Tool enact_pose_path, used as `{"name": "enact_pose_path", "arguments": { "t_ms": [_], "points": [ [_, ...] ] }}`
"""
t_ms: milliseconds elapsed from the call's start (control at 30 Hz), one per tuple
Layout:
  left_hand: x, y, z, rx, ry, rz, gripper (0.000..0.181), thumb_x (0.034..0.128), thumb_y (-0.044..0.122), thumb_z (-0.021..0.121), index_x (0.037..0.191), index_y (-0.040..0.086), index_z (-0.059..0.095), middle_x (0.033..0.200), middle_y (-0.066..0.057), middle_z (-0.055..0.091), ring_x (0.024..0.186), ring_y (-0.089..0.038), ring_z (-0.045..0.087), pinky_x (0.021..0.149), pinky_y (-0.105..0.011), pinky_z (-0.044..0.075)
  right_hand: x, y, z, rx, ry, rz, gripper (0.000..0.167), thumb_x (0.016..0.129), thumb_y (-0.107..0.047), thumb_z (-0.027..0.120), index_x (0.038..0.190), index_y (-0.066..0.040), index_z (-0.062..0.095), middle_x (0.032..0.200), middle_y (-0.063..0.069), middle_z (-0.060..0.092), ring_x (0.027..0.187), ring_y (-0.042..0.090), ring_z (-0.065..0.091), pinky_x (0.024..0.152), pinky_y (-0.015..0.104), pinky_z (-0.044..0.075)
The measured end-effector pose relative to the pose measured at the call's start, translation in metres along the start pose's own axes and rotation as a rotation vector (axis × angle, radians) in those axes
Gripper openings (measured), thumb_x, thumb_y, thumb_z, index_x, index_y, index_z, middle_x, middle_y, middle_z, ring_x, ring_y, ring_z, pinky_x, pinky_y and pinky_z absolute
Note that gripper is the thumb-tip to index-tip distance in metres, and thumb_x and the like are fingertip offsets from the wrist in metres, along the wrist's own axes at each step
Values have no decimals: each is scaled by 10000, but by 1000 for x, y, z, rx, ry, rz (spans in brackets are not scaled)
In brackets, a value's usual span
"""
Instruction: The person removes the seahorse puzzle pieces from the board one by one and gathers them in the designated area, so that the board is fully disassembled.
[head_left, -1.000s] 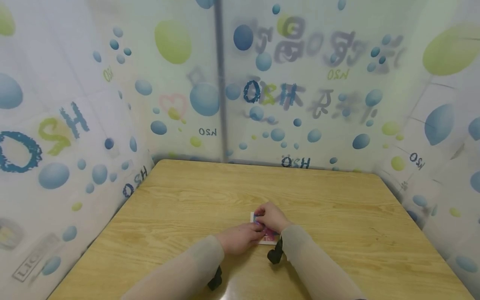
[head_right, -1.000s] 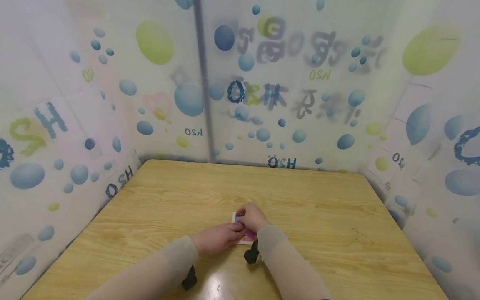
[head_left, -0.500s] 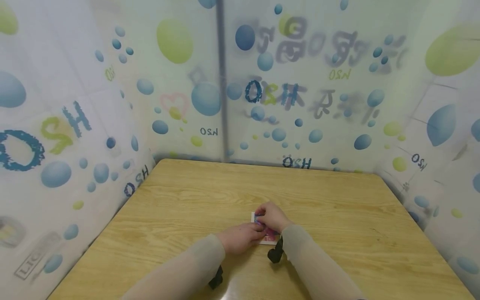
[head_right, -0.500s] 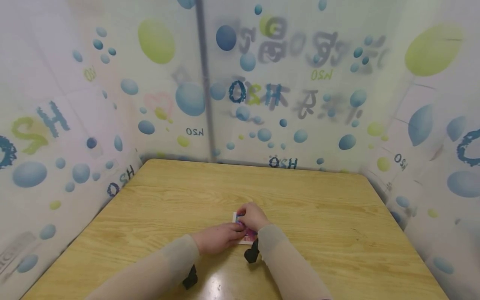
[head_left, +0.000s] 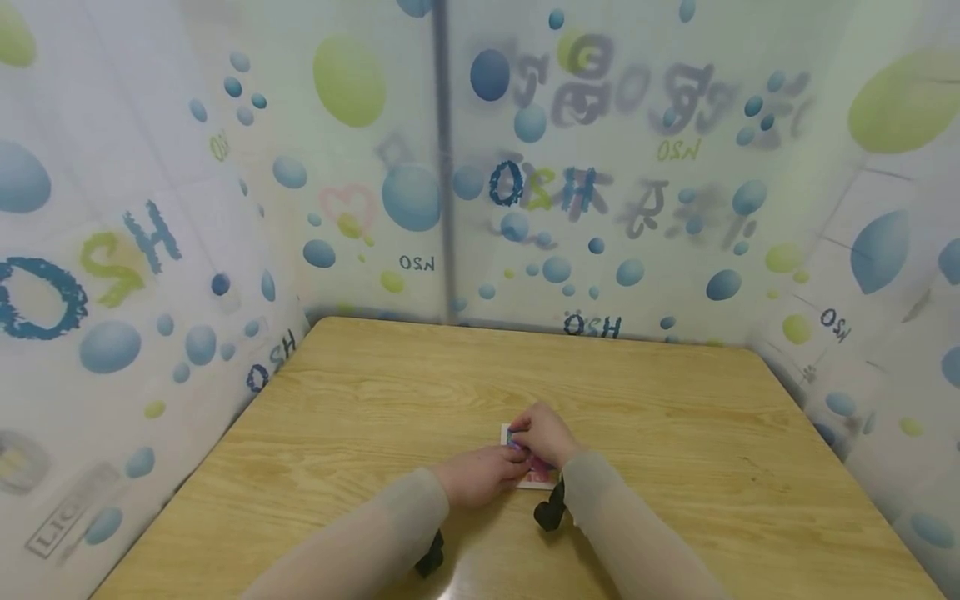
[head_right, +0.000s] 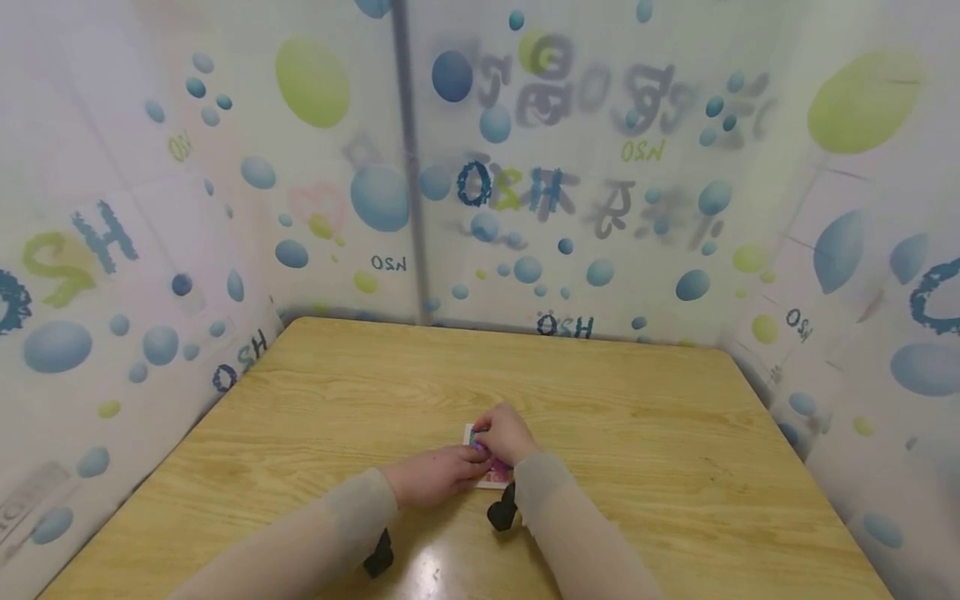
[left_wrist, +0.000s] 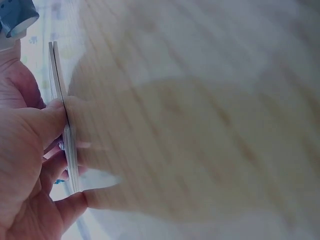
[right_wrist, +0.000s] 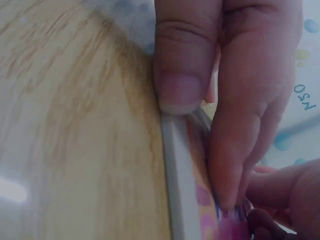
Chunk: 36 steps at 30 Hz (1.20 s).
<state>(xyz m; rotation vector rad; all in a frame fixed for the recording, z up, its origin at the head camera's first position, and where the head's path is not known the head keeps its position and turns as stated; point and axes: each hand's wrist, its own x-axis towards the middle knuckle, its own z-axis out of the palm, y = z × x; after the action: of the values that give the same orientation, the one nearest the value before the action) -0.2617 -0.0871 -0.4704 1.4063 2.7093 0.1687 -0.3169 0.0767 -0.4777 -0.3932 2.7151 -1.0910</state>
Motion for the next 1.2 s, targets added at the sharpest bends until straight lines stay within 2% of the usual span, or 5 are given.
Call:
{"name": "enact_pose_path", "arguments": {
  "t_ms": [133,400,667,967,1200],
  "points": [
    [0,0,0,-7,14,8,386,1015,162,474,1371,18,513,1423,-111,488,1339,-225,418,1112,-290,308,-2,-1,-1,-26,2,-23,31,860,-65,697,885,-76,713,953,49,511,871,197,506,815,377,466],
    [2,0,2,-26,-8,-28,396,1024,189,460,1394,54,499,1446,-77,467,1354,-193,394,1122,-271,279,2,1,1,30,-33,4,104,850,-43,693,953,-43,677,1085,103,534,904,217,527,815,379,480],
    [1,0,0,-45,-8,-36,398,1023,181,464,1396,45,494,1441,-81,472,1354,-191,394,1120,-265,280,5,3,3,61,-43,20,119,860,-54,692,975,-35,668,986,66,597,841,190,565,763,348,499],
    [0,2,-2,-32,12,-3,383,1016,147,474,1375,17,512,1412,-104,501,1343,-214,410,1116,-274,293,6,4,1,79,-53,35,121,867,-56,684,986,-53,656,883,45,613,795,182,575,727,332,504],
    [0,1,-1,-25,2,-2,380,1022,154,462,1373,19,514,1408,-101,506,1338,-214,418,1112,-279,302,8,6,2,89,-66,40,180,847,-41,698,1024,-67,676,930,42,629,839,192,563,803,368,496]
  ]
}}
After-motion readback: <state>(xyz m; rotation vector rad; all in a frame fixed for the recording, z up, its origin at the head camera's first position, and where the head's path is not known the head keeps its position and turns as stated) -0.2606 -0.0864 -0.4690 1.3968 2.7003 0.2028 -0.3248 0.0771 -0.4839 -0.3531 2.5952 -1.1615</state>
